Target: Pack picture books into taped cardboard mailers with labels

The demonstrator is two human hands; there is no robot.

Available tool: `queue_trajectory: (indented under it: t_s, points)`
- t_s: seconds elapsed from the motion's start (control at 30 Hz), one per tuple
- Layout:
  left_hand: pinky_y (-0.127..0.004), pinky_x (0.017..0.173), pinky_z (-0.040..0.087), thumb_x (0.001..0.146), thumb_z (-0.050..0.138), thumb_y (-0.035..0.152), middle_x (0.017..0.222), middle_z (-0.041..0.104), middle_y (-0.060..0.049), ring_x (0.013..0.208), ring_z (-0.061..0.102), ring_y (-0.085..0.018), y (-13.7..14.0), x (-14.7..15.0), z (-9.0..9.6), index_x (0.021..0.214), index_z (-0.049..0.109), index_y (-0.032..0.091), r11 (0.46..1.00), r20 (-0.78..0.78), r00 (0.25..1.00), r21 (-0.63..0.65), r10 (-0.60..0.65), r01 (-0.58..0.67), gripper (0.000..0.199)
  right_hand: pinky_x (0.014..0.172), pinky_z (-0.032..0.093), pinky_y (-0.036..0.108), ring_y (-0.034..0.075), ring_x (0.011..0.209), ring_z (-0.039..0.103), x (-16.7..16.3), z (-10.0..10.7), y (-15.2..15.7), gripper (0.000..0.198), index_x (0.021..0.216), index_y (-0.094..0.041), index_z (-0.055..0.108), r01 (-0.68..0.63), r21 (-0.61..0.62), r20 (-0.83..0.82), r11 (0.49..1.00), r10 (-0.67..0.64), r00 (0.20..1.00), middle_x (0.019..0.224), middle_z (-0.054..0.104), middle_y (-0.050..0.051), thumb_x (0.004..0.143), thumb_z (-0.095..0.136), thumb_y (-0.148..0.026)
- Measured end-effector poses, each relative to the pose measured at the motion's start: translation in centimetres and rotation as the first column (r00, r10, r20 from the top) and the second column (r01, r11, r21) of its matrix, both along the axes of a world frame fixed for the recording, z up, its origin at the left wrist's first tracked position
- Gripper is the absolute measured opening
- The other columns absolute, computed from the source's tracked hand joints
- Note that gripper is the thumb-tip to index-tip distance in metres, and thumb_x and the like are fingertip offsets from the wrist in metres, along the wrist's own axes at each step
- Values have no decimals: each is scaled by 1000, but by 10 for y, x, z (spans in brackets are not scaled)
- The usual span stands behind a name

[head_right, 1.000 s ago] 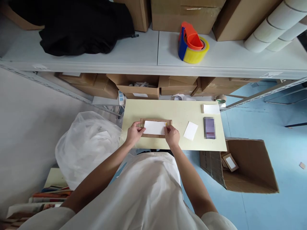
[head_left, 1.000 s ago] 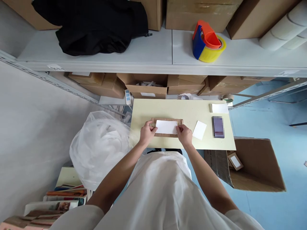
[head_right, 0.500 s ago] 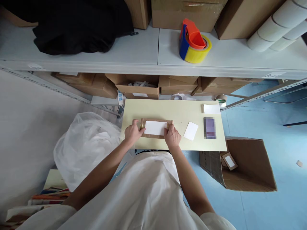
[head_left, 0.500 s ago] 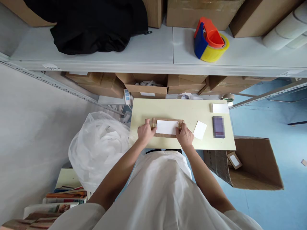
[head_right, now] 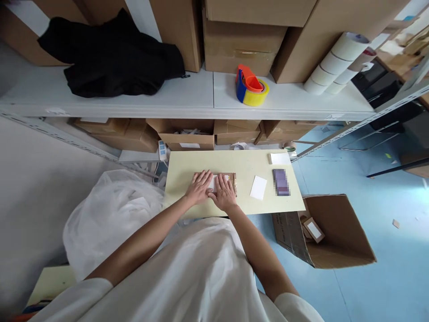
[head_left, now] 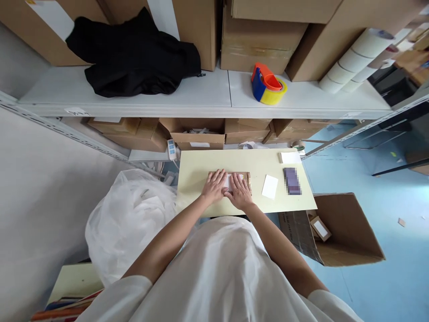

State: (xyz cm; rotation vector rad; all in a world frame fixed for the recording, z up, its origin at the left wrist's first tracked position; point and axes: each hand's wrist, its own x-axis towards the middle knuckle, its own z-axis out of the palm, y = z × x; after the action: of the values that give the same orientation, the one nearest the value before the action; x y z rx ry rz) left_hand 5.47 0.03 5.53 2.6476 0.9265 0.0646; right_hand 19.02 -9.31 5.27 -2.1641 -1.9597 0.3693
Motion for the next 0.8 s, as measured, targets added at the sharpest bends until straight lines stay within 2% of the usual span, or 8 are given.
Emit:
queue_trajectory:
  t_s: [0.13, 0.27, 0.33, 0.4, 0.47, 0.53, 0.63, 0.8]
  points:
    - [-59, 111, 11, 89, 40, 42, 154, 20, -11, 142, 13, -32, 8, -6, -7, 146, 28, 21, 992, -17, 992, 14, 123, -123, 62, 110, 10, 59, 33, 143, 11, 16, -6, -11, 71, 149, -20, 19, 178, -59, 118, 982, -170, 978, 155, 18, 12, 90, 32, -57]
    - [-62, 110, 10, 88, 41, 45, 157, 10, -11, 143, 5, -34, 9, -9, -10, 146, 28, 24, 961, 4, 961, -26, 276, -276, 62, 102, 25, 64, 38, 141, 13, 25, -7, -20, 65, 148, -30, 18, 342, -108, 66, 934, -336, 940, 157, 11, 11, 91, 32, -56]
    - [-63, 108, 14, 89, 38, 48, 157, 5, -13, 143, 4, -36, 11, -14, -16, 148, 21, 22, 899, 24, 903, -113, 429, -424, 66, 98, 33, 61, 39, 140, 17, 25, -9, -24, 62, 148, -32, 17, 357, -112, -38, 927, -363, 931, 157, 8, 11, 91, 31, -54]
    - [-59, 108, 21, 90, 33, 50, 156, 4, -16, 143, 8, -35, 13, -24, -25, 149, 13, 17, 788, 35, 812, -267, 583, -555, 70, 98, 36, 56, 36, 141, 17, 26, -13, -30, 65, 149, -30, 13, 334, -103, -169, 937, -348, 922, 157, 6, 12, 92, 33, -53]
    - [-50, 110, 25, 92, 29, 50, 155, 10, -20, 143, 13, -30, 14, -36, -33, 148, 12, 11, 680, 46, 734, -422, 677, -600, 71, 101, 36, 51, 33, 142, 14, 32, -15, -40, 72, 150, -23, 6, 317, -115, -291, 941, -337, 895, 157, 6, 14, 91, 34, -54]
    - [-41, 111, 27, 92, 30, 50, 153, 20, -21, 142, 21, -27, 13, -48, -37, 146, 19, 7, 629, 73, 701, -515, 709, -582, 70, 104, 34, 48, 30, 143, 13, 43, -14, -49, 78, 150, -17, 1, 337, -151, -374, 929, -369, 851, 156, 10, 16, 91, 33, -56]
    - [-37, 105, 36, 86, 42, 57, 147, 33, -21, 133, 39, -28, 7, -55, -35, 141, 32, 9, 634, 106, 713, -562, 693, -531, 73, 105, 35, 47, 30, 137, 31, 62, -6, -52, 78, 150, -15, 11, 398, -217, -435, 891, -454, 778, 152, 22, 19, 89, 32, -59]
    - [-36, 92, 44, 74, 61, 57, 137, 47, -20, 116, 54, -29, -2, -42, -23, 135, 39, 13, 605, 45, 727, -590, 686, -534, 78, 85, 49, 38, 22, 98, 65, 72, 1, -32, 65, 139, -14, 41, 474, -254, -538, 843, -531, 655, 128, 57, 19, 91, 30, -56]
